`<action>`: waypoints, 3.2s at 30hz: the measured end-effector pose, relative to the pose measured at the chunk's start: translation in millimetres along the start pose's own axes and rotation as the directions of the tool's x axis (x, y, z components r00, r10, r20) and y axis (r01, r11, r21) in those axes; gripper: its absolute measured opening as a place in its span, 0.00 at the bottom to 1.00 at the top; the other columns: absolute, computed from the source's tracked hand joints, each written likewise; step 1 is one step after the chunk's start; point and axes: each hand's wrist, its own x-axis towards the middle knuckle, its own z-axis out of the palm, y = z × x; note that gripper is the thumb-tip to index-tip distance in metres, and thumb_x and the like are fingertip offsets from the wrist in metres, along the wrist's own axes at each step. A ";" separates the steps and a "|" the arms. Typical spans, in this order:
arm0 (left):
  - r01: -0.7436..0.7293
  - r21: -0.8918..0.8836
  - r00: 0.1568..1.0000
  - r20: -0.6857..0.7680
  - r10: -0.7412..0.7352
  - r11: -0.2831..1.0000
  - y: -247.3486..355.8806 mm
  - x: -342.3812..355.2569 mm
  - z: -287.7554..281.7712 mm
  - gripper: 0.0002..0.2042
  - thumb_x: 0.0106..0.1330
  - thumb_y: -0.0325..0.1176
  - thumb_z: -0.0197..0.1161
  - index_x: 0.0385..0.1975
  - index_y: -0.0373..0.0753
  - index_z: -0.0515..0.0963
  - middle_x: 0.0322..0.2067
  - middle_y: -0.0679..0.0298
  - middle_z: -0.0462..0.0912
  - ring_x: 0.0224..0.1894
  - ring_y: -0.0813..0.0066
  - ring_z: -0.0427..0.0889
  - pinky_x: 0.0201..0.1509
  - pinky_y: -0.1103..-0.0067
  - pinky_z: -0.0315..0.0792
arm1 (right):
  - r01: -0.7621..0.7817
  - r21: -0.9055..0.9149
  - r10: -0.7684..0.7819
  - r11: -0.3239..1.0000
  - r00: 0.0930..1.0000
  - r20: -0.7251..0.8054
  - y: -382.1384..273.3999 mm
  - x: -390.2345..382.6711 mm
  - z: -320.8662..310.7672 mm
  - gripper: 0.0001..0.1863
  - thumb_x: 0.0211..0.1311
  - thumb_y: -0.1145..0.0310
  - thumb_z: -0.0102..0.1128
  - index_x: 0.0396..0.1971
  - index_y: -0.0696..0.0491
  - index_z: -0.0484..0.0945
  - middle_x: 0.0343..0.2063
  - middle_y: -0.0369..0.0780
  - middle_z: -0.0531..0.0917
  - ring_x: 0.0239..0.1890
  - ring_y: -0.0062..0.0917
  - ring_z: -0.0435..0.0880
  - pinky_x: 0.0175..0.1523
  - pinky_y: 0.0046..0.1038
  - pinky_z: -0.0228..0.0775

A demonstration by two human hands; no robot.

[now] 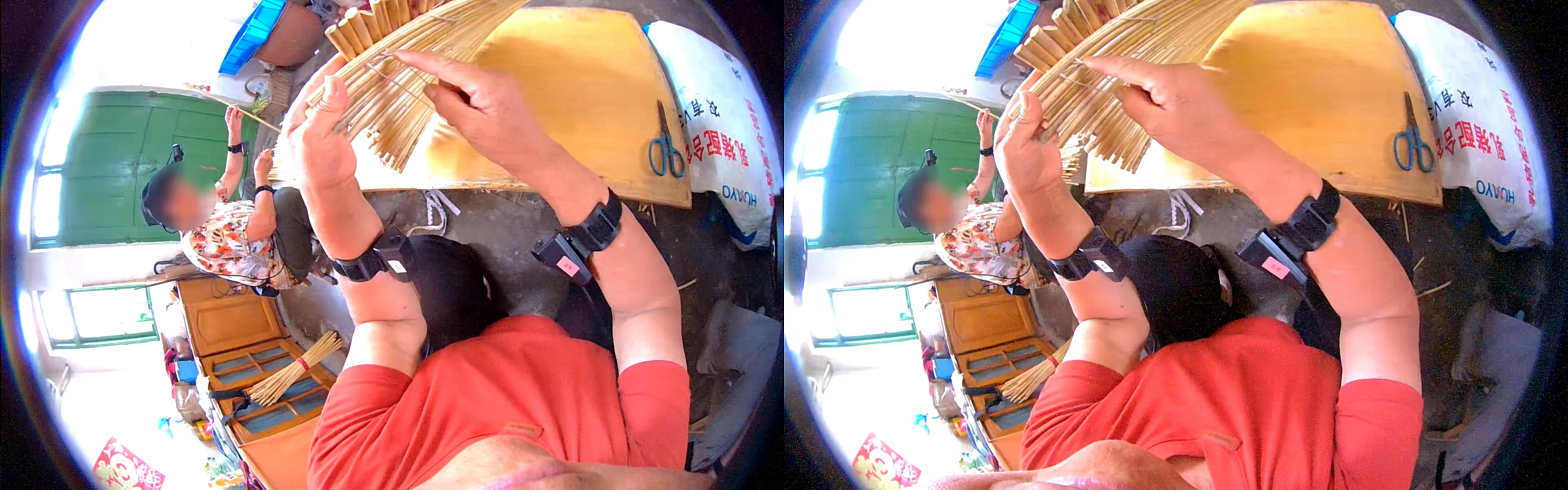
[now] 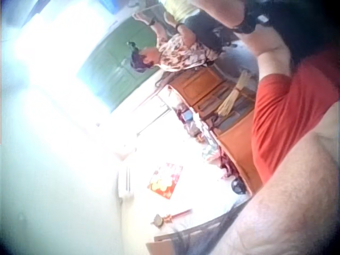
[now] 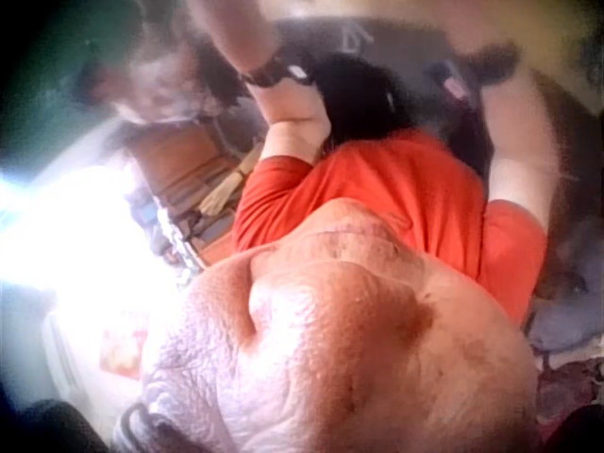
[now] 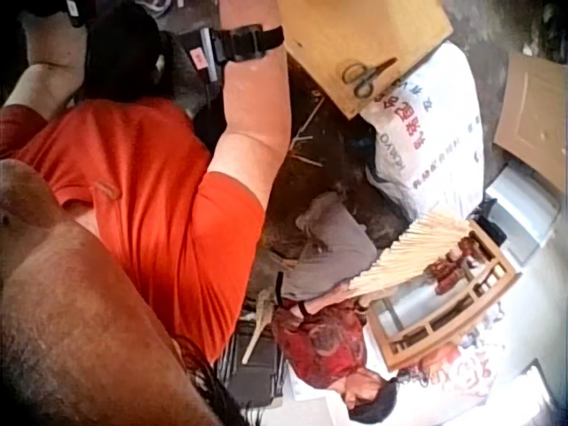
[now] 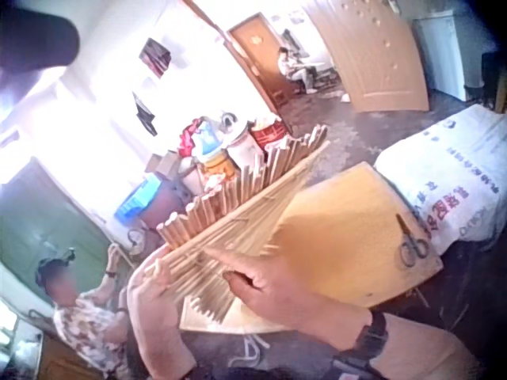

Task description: Weaving and securing bamboo sticks together using thread to create a mat.

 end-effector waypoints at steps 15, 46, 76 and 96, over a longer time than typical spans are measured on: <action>-0.054 -0.076 0.998 0.006 0.055 0.996 -1.3 -2.3 -6.3 0.22 0.71 0.35 0.59 0.56 0.22 0.72 0.48 0.48 0.82 0.48 0.62 0.84 0.55 0.71 0.77 | 0.189 -0.080 -0.191 0.979 0.982 -0.012 9.3 10.1 10.8 0.23 0.65 0.76 0.57 0.60 0.45 0.77 0.19 0.36 0.66 0.22 0.13 0.63 0.28 0.18 0.62; -0.046 -0.053 0.999 -0.029 0.044 0.998 1.6 -9.3 -1.2 0.19 0.69 0.33 0.62 0.54 0.25 0.76 0.46 0.50 0.83 0.46 0.66 0.84 0.55 0.74 0.76 | 0.194 -0.144 -0.196 0.970 0.981 -0.002 0.9 6.8 9.4 0.23 0.65 0.77 0.56 0.60 0.46 0.78 0.17 0.34 0.68 0.21 0.12 0.63 0.28 0.18 0.61; -0.436 0.612 0.878 0.450 0.163 0.660 -86.3 -145.4 59.4 0.33 0.54 0.40 0.73 0.61 0.38 0.72 0.58 0.57 0.74 0.58 0.53 0.70 0.63 0.63 0.65 | -0.505 0.670 0.718 0.544 0.694 -0.060 48.3 -184.3 -32.9 0.06 0.67 0.75 0.58 0.39 0.56 0.83 0.21 0.32 0.77 0.22 0.15 0.73 0.27 0.17 0.64; -0.409 0.596 0.897 0.402 0.184 0.691 -95.7 -164.4 81.7 0.32 0.53 0.34 0.73 0.60 0.38 0.73 0.58 0.57 0.75 0.57 0.53 0.71 0.64 0.64 0.64 | -0.416 0.584 0.631 0.697 0.743 -0.224 47.1 -196.3 -39.1 0.08 0.66 0.69 0.63 0.41 0.56 0.84 0.20 0.30 0.75 0.20 0.13 0.68 0.25 0.18 0.58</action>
